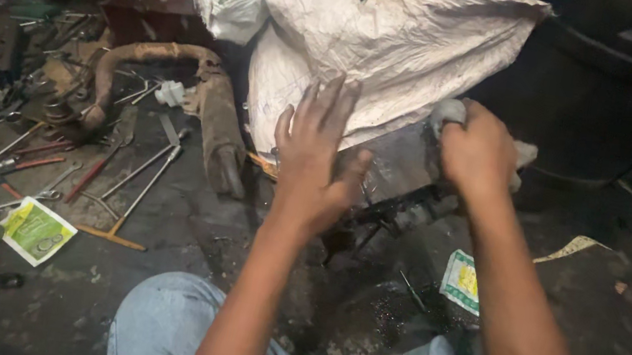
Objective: The person sits on the floor and uses a small metal tool to scrape and clean the surface of a dark metal engine casing. They repeatedly wipe the area with a cloth to remove debris and oil, occasionally flipping the part to access different sides.
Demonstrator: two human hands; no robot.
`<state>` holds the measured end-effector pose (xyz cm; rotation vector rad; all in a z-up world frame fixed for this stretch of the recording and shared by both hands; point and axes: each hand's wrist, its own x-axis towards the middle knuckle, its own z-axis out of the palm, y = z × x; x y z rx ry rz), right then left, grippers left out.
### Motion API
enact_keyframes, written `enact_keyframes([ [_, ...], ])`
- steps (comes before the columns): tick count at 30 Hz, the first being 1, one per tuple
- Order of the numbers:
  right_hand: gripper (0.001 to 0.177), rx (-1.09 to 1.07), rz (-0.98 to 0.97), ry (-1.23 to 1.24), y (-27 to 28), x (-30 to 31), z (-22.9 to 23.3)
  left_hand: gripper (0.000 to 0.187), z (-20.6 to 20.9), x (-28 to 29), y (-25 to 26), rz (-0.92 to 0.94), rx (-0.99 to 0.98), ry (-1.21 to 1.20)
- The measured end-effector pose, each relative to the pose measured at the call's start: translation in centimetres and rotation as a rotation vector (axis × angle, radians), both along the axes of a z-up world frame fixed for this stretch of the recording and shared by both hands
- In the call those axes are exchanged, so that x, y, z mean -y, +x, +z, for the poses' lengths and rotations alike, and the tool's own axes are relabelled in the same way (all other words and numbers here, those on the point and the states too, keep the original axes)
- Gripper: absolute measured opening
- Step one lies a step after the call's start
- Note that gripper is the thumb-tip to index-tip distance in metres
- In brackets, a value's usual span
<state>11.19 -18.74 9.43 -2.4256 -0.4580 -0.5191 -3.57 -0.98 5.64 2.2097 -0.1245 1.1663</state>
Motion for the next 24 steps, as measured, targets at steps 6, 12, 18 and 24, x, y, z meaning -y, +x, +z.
enact_keyframes([
  [6,0.043,0.138,0.129,0.12,1.4,0.2,-0.9,0.13,1.4,1.9,1.1,0.078,-0.318,0.109],
  [12,0.042,0.205,0.388,0.15,7.8,5.5,-1.0,0.13,1.0,1.9,1.3,0.053,-0.361,0.131],
  [18,0.04,0.488,0.222,0.206,11.0,8.7,2.6,0.137,1.0,1.3,0.1,0.007,-0.318,0.137],
  [24,0.037,0.245,0.524,-0.185,2.7,5.4,0.4,0.138,1.0,1.0,0.4,0.038,-0.382,0.14],
])
